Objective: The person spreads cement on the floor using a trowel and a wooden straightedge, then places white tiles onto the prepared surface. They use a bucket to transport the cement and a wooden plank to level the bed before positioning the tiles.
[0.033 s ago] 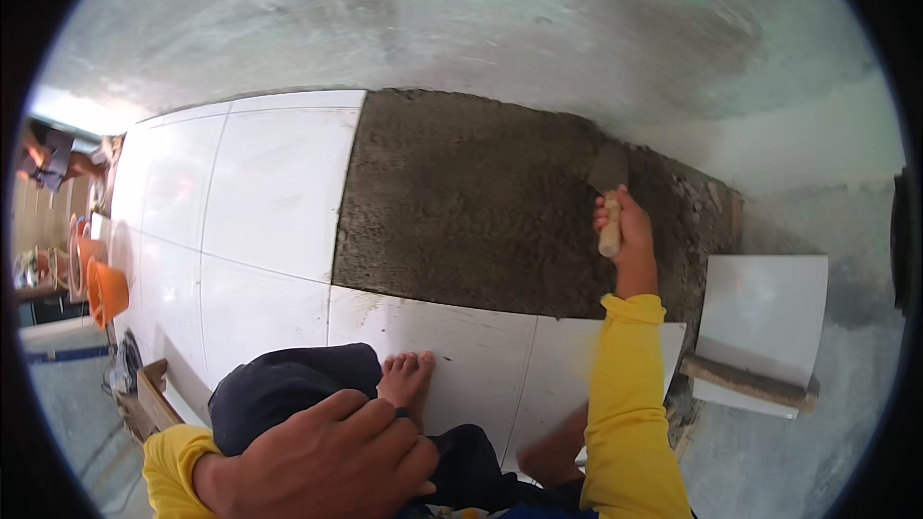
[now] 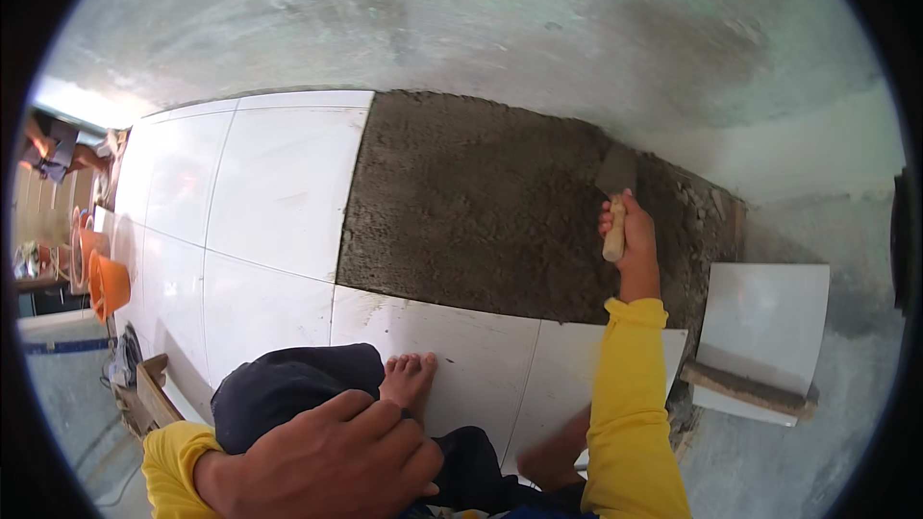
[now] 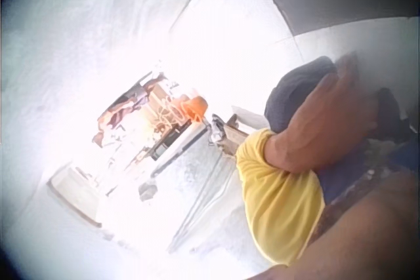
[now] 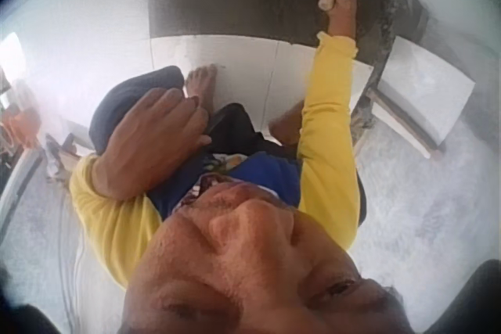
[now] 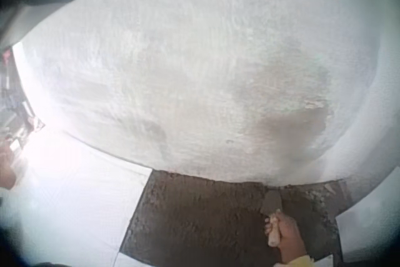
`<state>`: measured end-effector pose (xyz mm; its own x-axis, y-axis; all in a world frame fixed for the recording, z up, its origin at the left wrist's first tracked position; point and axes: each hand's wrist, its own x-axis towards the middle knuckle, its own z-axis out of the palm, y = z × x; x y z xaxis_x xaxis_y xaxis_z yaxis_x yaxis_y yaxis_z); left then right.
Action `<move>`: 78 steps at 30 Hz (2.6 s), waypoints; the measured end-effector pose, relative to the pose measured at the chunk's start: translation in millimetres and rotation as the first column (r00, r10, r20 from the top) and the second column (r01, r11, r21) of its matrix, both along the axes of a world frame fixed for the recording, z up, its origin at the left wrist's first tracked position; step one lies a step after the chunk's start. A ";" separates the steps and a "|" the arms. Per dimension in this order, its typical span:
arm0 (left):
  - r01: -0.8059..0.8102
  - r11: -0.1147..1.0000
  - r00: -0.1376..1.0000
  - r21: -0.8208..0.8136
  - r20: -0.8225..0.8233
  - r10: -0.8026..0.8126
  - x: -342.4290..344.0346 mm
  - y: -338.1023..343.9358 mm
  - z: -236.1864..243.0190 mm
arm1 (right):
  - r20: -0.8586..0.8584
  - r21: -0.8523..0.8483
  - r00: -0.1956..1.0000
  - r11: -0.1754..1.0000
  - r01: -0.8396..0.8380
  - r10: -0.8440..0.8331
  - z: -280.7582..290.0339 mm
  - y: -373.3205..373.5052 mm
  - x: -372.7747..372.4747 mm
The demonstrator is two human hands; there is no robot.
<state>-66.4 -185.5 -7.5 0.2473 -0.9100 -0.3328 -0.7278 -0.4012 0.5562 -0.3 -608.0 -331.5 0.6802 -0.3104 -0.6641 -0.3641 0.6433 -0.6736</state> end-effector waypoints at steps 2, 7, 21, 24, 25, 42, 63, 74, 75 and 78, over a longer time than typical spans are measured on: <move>-0.049 0.998 0.998 -0.031 0.030 0.050 -2.5 6.6 -1.4 | 0.031 -0.156 0.999 0.988 -0.021 0.026 12.1 15.8 3.1; -0.045 0.999 0.996 -0.030 0.072 0.047 1.1 14.0 2.0 | -0.043 -0.121 0.990 0.984 0.128 -0.134 13.2 40.5 -27.6; -0.069 0.996 0.998 -0.049 -0.003 0.069 1.2 47.1 0.1 | -0.455 -0.843 0.592 -0.535 -0.048 0.665 34.1 214.6 107.6; -0.183 0.983 0.981 -0.002 0.066 0.183 -9.5 50.4 2.2 | -0.548 -0.802 0.532 -0.586 -0.116 0.645 39.8 242.5 145.5; -0.185 0.983 0.981 0.006 0.058 0.184 -8.1 52.1 3.6 | -0.581 -0.786 0.511 -0.599 -0.151 0.633 42.0 249.8 154.1; -0.224 0.974 0.974 -0.041 -0.009 0.224 2.4 65.5 -2.6 | -0.773 -0.582 0.531 -0.722 -0.374 0.348 64.2 134.7 105.4; -0.078 0.992 0.996 -0.104 -0.047 0.073 2.6 59.7 -16.6 | -0.700 -0.634 0.636 -0.693 -0.343 0.325 56.3 28.6 56.5; -0.274 0.962 0.962 0.013 -0.020 0.274 -6.8 67.0 4.8 | -0.684 -0.643 0.700 -0.623 -0.445 0.205 60.3 25.4 24.5; -0.280 0.960 0.960 0.004 -0.024 0.280 -7.4 66.7 3.1 | -0.681 -0.666 0.678 -0.620 -0.414 0.278 54.9 49.7 30.0; -0.285 0.958 0.957 -0.026 -0.067 0.283 -12.6 66.4 -14.0 | -0.667 -0.722 0.599 -0.584 -0.371 0.443 47.1 137.5 65.1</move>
<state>-79.0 -119.1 -21.5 0.4772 -0.8165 -0.3250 -0.5505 -0.5660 0.6137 64.8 -470.5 -284.5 0.9938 0.0312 -0.1064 0.0209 -0.9951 -0.0965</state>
